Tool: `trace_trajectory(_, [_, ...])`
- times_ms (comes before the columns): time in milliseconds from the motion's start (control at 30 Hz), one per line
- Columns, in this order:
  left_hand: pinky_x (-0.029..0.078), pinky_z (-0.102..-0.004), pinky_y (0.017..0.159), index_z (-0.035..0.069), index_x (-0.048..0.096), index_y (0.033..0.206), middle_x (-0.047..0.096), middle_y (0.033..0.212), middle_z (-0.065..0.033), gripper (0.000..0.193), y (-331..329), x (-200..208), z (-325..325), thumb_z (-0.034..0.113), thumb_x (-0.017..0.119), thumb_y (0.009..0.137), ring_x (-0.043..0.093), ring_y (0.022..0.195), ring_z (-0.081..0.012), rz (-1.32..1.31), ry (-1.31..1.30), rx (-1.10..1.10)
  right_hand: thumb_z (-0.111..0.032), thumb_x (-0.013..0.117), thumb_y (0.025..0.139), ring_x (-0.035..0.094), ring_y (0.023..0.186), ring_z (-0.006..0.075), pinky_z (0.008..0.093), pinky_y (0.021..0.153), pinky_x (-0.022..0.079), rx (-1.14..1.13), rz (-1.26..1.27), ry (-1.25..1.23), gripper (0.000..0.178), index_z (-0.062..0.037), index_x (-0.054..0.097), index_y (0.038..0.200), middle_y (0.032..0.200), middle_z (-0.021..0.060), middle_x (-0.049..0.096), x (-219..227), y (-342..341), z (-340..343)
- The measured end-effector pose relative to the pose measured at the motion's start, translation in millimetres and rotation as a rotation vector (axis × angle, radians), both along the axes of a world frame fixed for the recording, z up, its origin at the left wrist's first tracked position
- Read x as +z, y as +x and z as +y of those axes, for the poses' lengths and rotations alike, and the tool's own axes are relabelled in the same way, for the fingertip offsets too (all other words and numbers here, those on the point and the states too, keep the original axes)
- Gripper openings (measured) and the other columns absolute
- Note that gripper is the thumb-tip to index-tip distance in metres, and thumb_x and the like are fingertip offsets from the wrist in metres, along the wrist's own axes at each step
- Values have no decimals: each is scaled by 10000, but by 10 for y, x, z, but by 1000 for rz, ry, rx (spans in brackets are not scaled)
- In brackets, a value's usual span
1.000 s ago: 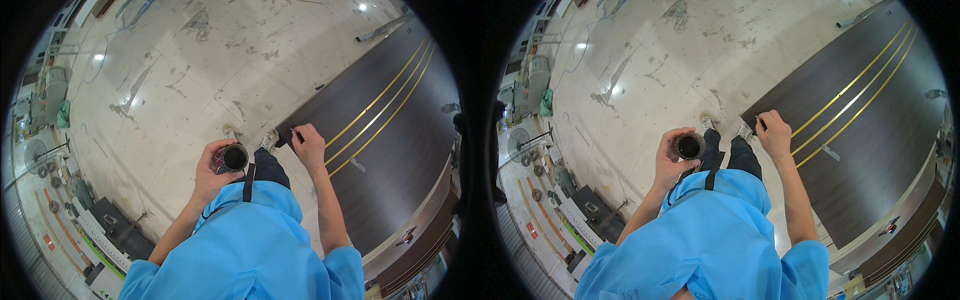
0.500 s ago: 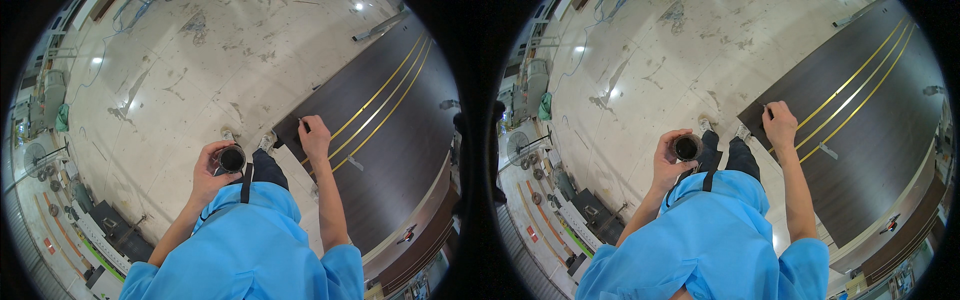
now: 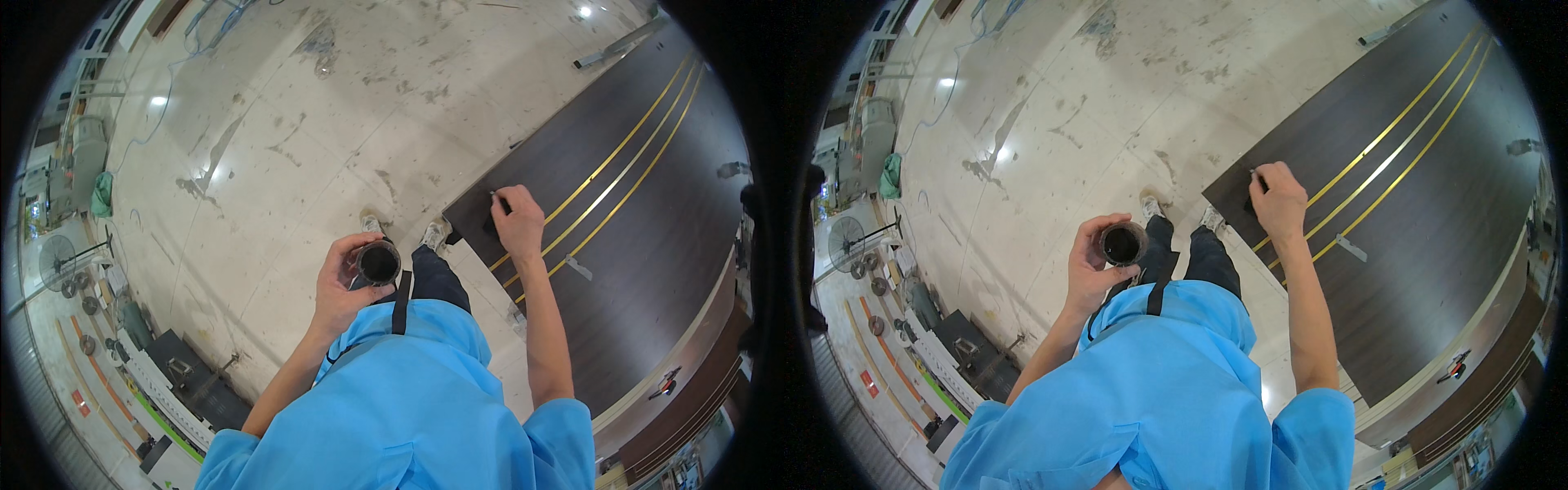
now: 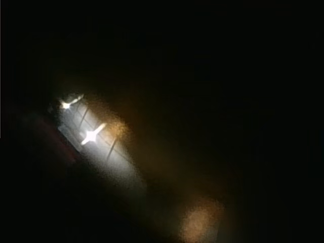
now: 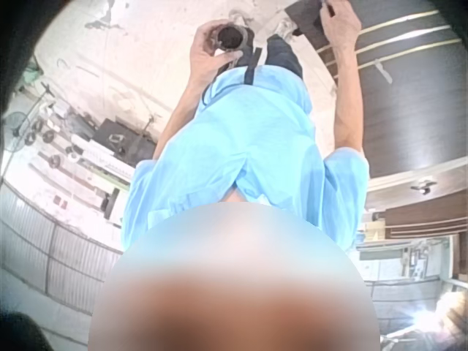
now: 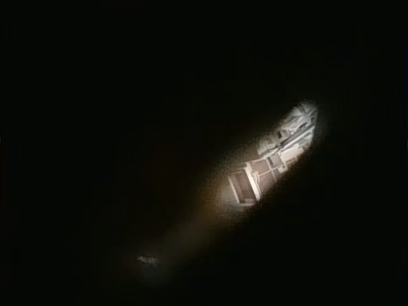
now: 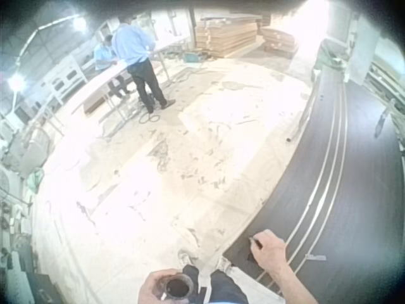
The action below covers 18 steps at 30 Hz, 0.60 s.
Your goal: The person applies a dark liquid finish to the edge of a large curved panel using a small brush and a container. They repeatedly dip the brush into the container and stroke the panel edge, moving along its length while holding the container in the other hand.
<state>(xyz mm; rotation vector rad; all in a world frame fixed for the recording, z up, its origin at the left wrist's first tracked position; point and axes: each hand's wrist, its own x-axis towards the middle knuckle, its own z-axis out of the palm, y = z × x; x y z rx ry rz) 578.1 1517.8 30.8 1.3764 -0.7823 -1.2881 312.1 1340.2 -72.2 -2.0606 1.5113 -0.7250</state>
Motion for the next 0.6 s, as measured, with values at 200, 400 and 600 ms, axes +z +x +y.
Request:
trace_trajectory(200, [508, -372, 1105, 91, 561, 1373, 595, 1459, -82, 737, -28, -6, -27, -72, 880, 729, 608, 1294, -187, 3, -11, 1, -144, 715, 904, 683, 811, 345, 428, 708, 547, -24, 21, -27, 72, -79, 707, 934, 915, 102, 662, -20, -64, -143])
trace_trajectory(400, [511, -370, 1099, 94, 562, 1372, 594, 1462, -81, 735, -36, 1, -62, -64, 886, 732, 608, 1296, -185, 9, -10, 1, -142, 720, 906, 683, 823, 351, 428, 712, 548, 1, 15, -23, 78, -73, 704, 939, 921, 107, 665, -81, -143, -242])
trace_trajectory(600, [500, -371, 1108, 95, 560, 1373, 595, 1458, -77, 739, -66, 10, -113, -61, 889, 730, 607, 1287, -182, 13, -13, -7, -140, 716, 909, 682, 821, 350, 424, 712, 551, -48, 73, -69, 79, -68, 703, 938, 916, 105, 664, -66, -191, -331])
